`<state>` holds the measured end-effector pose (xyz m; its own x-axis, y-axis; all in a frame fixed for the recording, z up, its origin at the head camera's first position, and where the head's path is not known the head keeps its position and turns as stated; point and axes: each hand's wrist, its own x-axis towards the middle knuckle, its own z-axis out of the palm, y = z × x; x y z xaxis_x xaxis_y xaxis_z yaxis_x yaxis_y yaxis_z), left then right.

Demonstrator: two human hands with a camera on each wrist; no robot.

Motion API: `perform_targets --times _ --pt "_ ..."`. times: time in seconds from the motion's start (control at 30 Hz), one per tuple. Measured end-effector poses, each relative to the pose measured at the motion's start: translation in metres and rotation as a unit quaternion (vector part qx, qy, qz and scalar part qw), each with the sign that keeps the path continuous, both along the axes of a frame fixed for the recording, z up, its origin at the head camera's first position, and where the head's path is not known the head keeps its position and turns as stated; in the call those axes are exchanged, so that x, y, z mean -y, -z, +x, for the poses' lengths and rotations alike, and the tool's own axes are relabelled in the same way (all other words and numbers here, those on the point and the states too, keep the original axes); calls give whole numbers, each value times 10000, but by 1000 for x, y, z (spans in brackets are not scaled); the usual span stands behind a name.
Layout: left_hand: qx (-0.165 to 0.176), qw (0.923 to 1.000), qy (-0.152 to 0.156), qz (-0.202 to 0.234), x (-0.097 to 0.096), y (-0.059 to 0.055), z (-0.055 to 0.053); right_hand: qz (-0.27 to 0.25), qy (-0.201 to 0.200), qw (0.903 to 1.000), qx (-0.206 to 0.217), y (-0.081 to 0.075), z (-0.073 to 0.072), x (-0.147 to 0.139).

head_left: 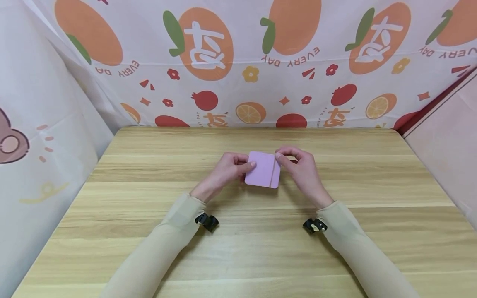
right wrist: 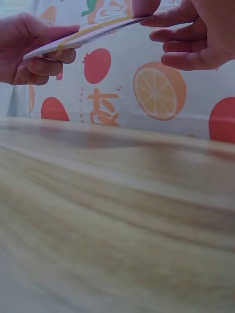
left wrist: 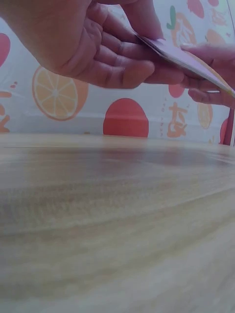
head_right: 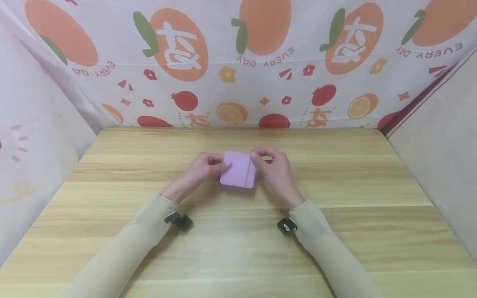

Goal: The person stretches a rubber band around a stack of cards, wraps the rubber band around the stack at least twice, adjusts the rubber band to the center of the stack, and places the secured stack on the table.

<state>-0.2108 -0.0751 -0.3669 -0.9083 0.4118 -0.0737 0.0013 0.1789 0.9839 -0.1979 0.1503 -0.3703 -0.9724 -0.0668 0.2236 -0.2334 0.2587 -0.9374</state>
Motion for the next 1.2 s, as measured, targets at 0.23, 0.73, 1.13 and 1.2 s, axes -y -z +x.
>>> perform_targets --times 0.23,0.73,1.13,1.2 --pt "-120 9998 123 -130 1 0 1 -311 -104 9993 200 1 0 0" --pt "-160 9991 322 -220 -5 2 6 -167 -271 9974 646 4 0 2" --pt "26 9999 111 -65 -2 4 2 -259 -283 9979 514 3 0 0" --pt "53 10000 -14 -15 0 4 0 -252 -260 9979 544 4 0 0"
